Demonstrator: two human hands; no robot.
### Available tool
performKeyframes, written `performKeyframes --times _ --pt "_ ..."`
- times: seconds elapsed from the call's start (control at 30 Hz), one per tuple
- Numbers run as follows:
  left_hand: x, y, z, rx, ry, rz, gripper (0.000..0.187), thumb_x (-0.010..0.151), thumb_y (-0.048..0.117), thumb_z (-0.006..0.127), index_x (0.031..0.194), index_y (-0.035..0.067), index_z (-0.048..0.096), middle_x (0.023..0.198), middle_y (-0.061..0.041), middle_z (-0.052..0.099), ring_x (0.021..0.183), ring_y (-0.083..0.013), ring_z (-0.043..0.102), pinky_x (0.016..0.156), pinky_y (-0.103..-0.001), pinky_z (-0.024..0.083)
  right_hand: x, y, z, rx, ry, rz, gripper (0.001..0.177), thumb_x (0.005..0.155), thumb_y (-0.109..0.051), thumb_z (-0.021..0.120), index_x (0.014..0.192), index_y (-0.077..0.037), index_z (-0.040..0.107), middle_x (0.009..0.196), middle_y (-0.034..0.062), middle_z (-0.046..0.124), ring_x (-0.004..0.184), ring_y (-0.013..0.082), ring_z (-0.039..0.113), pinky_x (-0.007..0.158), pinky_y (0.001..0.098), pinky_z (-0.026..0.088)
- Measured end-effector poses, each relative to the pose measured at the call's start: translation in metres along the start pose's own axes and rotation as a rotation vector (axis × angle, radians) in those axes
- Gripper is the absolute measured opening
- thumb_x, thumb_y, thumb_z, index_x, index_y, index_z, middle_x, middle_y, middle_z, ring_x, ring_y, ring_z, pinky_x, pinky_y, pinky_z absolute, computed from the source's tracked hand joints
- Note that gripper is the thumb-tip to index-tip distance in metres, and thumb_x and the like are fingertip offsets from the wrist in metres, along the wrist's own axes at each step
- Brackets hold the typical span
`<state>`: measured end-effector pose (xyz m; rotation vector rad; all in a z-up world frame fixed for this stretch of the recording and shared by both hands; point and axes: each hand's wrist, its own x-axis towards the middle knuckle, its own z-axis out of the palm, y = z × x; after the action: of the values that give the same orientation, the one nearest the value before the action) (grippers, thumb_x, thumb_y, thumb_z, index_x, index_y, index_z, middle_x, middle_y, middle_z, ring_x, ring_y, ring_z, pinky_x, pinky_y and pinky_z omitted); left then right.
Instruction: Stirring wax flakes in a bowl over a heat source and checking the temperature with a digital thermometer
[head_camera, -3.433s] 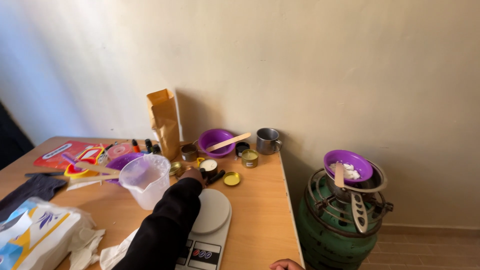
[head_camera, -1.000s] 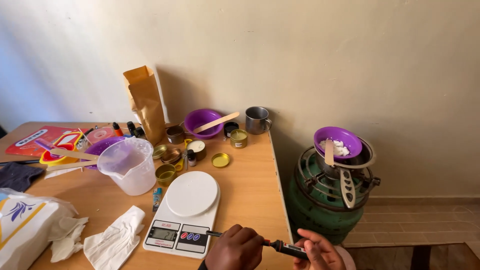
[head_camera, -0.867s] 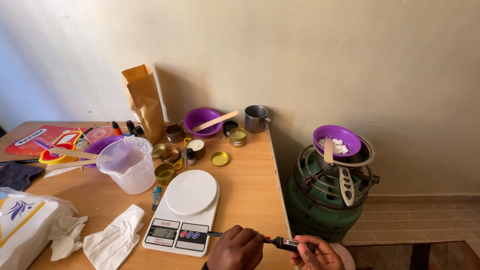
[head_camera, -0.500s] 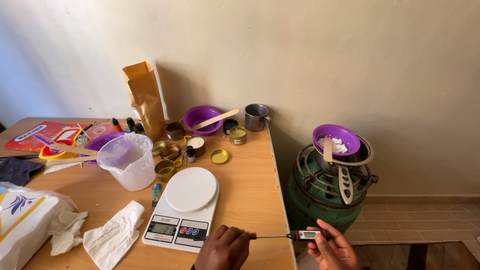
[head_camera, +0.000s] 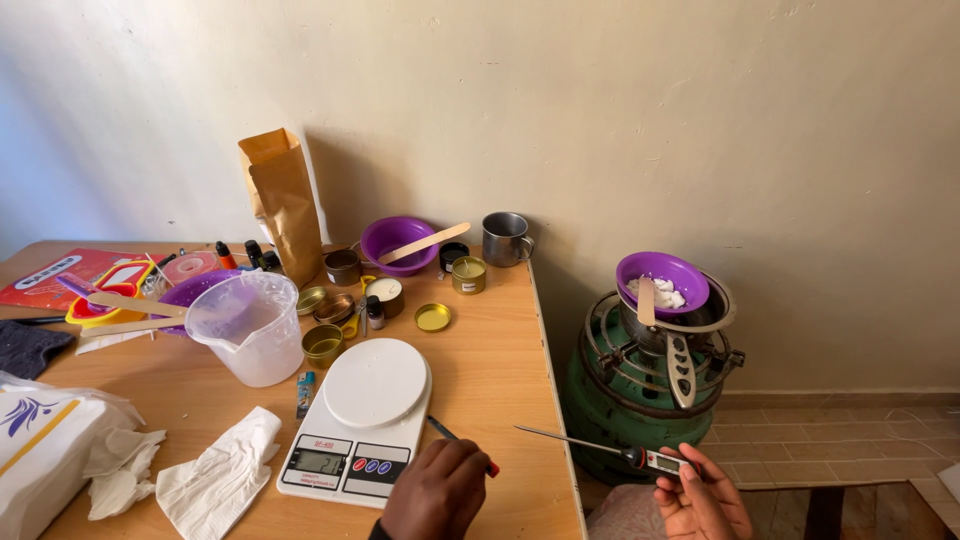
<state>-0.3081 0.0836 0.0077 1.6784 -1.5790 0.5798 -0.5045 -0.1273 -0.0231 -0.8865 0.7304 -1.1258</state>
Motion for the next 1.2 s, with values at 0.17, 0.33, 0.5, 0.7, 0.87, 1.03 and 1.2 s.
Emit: performKeyframes --times 0.17,0.33,0.5,0.7,0.87,1.03,1.2 --pt "-0.034 -0.04 0.047 0.037 -0.171 -0.152 0.016 0.074 0.003 0.052 0.08 0.016 0.061 0.085 0.0 0.059 0.076 -0.0241 0.056 0.062 -0.036 0.048 0.011 0.014 -0.009 0.02 -0.015 0.052 0.033 0.092 -0.001 0.047 0.123 0.008 0.054 0.116 0.0297 0.06 0.082 0.0313 0.054 0.07 0.0363 0.044" --pt "-0.062 -0.07 0.065 0.128 -0.579 -0.447 0.012 0.075 0.012 0.06 0.065 0.019 0.058 0.083 0.004 0.053 0.084 -0.0217 0.054 0.051 -0.044 0.048 0.005 0.009 -0.005 0.02 0.022 0.069 0.034 0.091 -0.001 0.048 0.122 0.009 0.055 0.114 0.0308 0.06 0.079 0.0314 0.053 0.068 0.0356 0.043" --pt "-0.07 -0.075 0.066 0.225 -0.705 -0.609 0.008 0.072 0.007 0.06 0.076 0.01 0.053 0.094 -0.003 0.053 0.085 -0.0283 0.055 0.059 -0.046 0.052 0.007 0.013 -0.007 0.051 0.006 0.068 0.035 0.091 0.0 0.045 0.124 0.01 0.052 0.117 0.0321 0.058 0.084 0.0318 0.053 0.074 0.0372 0.044" --pt "-0.045 -0.04 0.05 0.345 -0.753 -0.934 0.008 0.076 0.015 0.049 0.078 0.012 0.057 0.095 -0.003 0.055 0.091 -0.0295 0.058 0.066 -0.046 0.052 0.011 0.017 -0.014 0.035 0.014 0.064 0.034 0.091 0.002 0.046 0.123 0.009 0.053 0.116 0.0331 0.059 0.087 0.0316 0.054 0.076 0.0377 0.046" --pt "-0.059 -0.038 0.081 0.505 -0.64 -0.828 0.023 0.07 0.029 0.057 0.084 0.012 0.063 0.095 -0.005 0.057 0.099 -0.0253 0.054 0.067 -0.042 0.055 0.013 0.021 -0.019 0.053 0.013 0.025 0.033 0.09 0.001 0.047 0.121 0.009 0.055 0.113 0.0327 0.06 0.081 0.0302 0.055 0.072 0.0361 0.046" --pt "-0.024 -0.011 0.079 0.349 -0.527 -0.608 0.042 0.071 0.046 0.06 0.095 0.011 0.061 0.114 -0.007 0.059 0.105 -0.0297 0.052 0.064 -0.048 0.053 0.025 0.025 -0.032 0.066 0.066 0.049 0.034 0.09 -0.001 0.048 0.122 0.007 0.054 0.114 0.0315 0.06 0.081 0.0301 0.054 0.069 0.0365 0.045" --pt "0.05 0.031 0.065 -0.191 -0.393 -0.47 0.029 0.079 0.038 0.058 0.096 0.02 0.073 0.097 0.002 0.073 0.092 -0.0203 0.066 0.082 -0.036 0.049 0.059 0.04 -0.069 0.154 0.046 -0.108 0.027 0.089 -0.004 0.053 0.115 -0.009 0.06 0.107 0.0289 0.063 0.072 0.0245 0.059 0.063 0.0304 0.049"
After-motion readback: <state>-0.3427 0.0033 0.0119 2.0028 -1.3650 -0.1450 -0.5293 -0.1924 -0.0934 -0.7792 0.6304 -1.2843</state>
